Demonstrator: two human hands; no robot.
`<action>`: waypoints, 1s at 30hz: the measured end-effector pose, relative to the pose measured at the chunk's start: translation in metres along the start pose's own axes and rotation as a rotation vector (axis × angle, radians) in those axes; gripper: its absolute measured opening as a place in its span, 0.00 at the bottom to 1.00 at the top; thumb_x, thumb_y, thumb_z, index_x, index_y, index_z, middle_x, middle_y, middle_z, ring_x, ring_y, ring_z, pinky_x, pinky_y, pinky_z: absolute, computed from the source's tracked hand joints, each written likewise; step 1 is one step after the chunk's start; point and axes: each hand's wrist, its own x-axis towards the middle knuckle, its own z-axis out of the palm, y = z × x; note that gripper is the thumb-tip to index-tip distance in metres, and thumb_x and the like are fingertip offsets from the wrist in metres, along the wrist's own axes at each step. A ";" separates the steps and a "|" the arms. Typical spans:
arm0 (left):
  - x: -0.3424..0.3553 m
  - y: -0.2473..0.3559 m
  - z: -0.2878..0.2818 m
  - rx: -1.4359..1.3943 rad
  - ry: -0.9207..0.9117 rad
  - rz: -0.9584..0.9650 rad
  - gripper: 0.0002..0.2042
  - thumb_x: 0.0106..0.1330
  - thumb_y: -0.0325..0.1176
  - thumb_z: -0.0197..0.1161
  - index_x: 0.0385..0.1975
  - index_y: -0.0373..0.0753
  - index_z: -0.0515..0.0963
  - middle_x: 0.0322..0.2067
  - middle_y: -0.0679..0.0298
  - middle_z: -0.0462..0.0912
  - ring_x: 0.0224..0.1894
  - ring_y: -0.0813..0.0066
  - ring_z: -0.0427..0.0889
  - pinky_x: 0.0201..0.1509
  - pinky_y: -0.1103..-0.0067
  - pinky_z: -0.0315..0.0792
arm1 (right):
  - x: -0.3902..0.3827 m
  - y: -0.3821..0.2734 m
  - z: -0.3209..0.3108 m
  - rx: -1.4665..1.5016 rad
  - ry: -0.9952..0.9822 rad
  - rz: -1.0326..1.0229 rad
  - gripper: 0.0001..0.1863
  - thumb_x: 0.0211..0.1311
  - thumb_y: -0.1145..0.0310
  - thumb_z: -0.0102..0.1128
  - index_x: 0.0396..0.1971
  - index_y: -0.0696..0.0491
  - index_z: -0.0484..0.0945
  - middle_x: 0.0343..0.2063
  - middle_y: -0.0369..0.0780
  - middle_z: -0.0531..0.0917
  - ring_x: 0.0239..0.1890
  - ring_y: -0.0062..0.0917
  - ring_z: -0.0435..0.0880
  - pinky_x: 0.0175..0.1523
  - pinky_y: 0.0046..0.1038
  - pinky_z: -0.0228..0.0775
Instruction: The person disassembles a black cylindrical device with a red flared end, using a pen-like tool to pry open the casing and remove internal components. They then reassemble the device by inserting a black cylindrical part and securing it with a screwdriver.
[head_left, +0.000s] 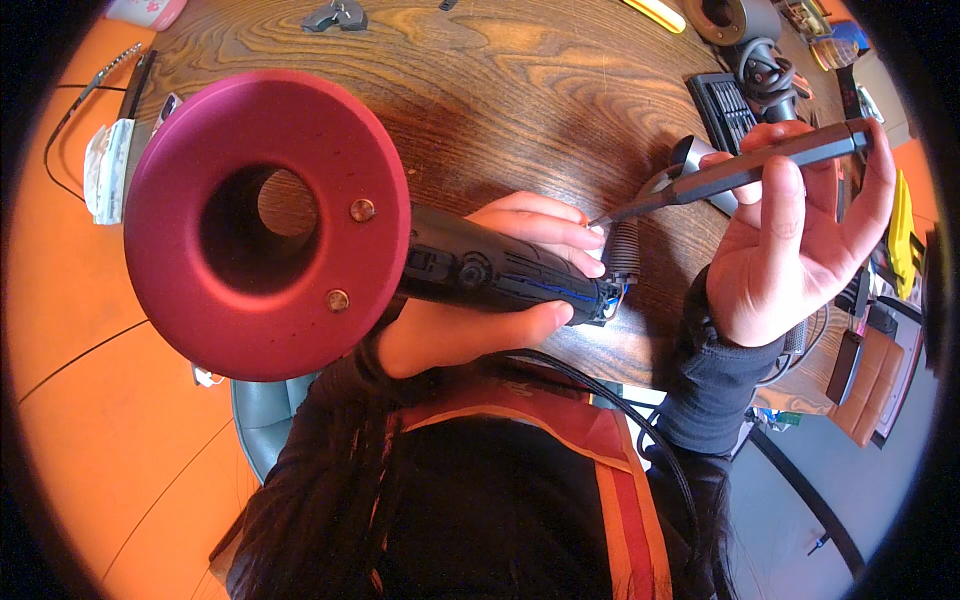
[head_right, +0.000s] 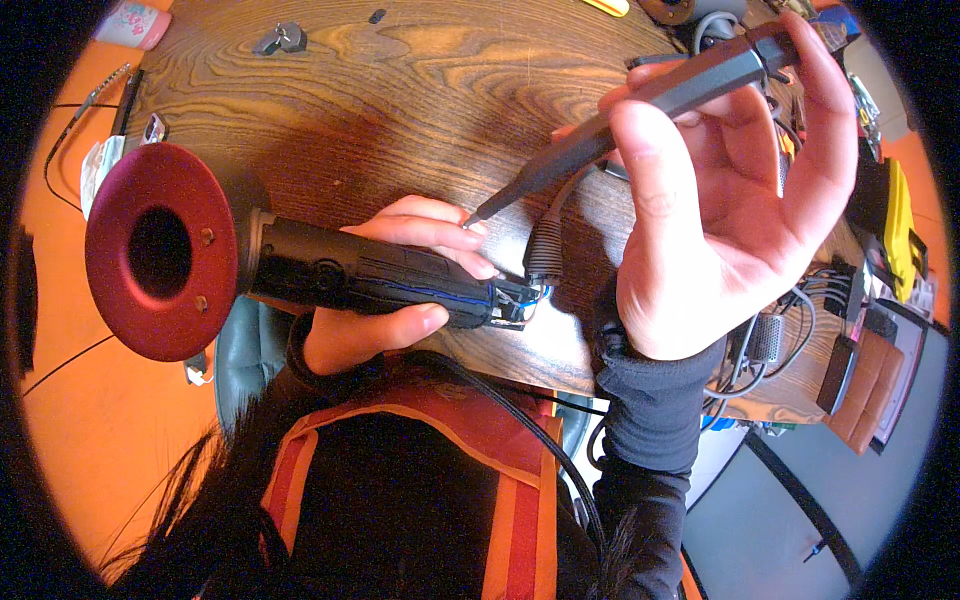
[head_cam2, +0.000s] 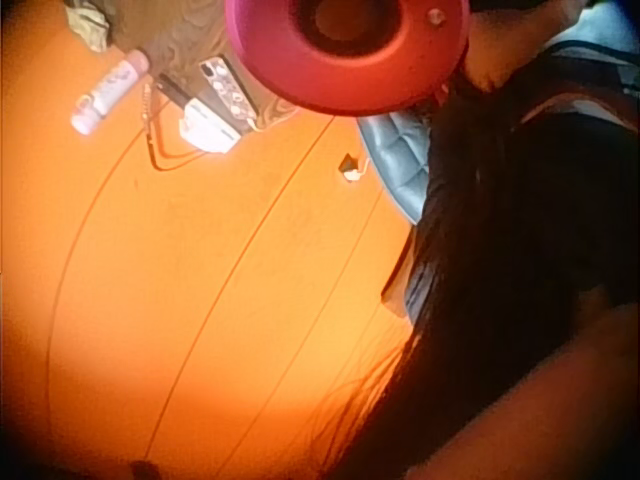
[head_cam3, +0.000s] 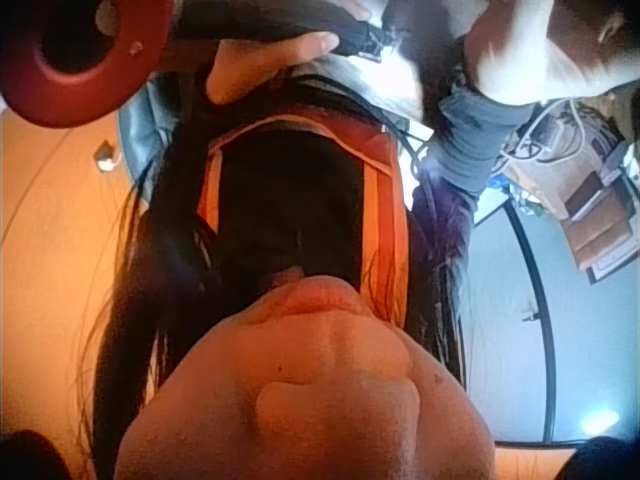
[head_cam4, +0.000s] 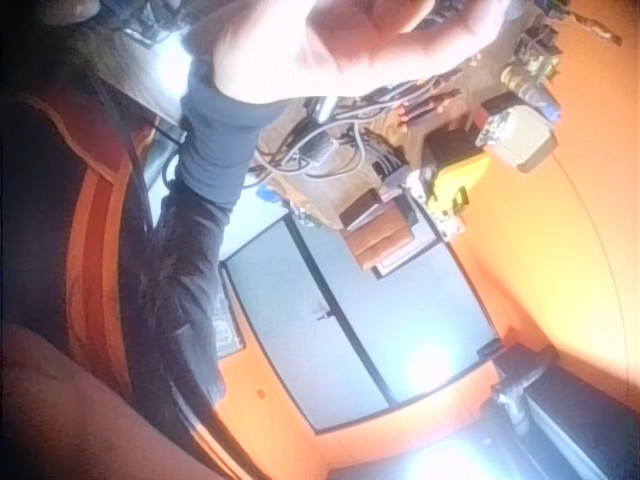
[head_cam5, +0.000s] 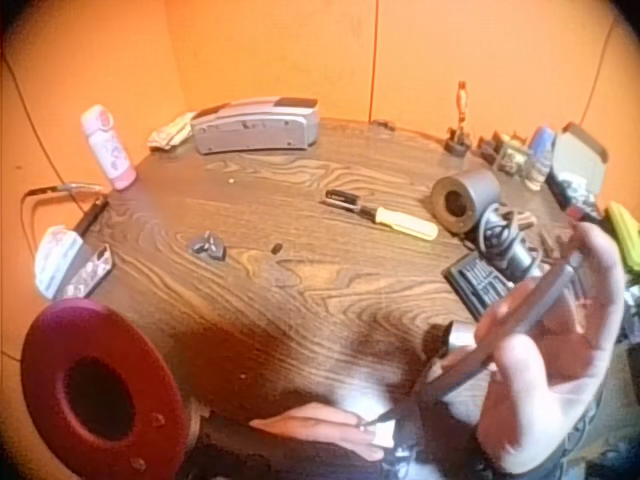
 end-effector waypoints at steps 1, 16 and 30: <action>0.000 0.000 0.000 0.006 0.004 0.012 0.17 0.46 0.29 0.60 0.38 0.33 0.75 0.39 0.57 0.78 0.50 0.62 0.69 0.57 0.68 0.60 | -0.001 -0.001 0.000 -0.006 -0.001 -0.014 0.29 0.58 0.82 0.46 0.59 0.48 0.54 0.39 0.48 0.75 0.38 0.33 0.78 0.36 0.36 0.79; 0.001 0.000 0.002 -0.030 -0.012 0.003 0.18 0.49 0.30 0.58 0.41 0.32 0.72 0.38 0.57 0.78 0.52 0.63 0.67 0.59 0.67 0.56 | -0.002 0.000 0.008 -0.030 -0.033 -0.140 0.34 0.54 0.84 0.49 0.59 0.46 0.50 0.36 0.51 0.75 0.33 0.33 0.77 0.32 0.37 0.78; 0.000 -0.002 0.001 -0.042 -0.005 -0.010 0.19 0.47 0.33 0.58 0.40 0.32 0.72 0.36 0.58 0.79 0.50 0.63 0.68 0.59 0.67 0.56 | 0.002 -0.005 0.016 -0.140 0.213 -0.037 0.28 0.58 0.81 0.46 0.58 0.46 0.54 0.40 0.50 0.74 0.38 0.33 0.78 0.34 0.34 0.80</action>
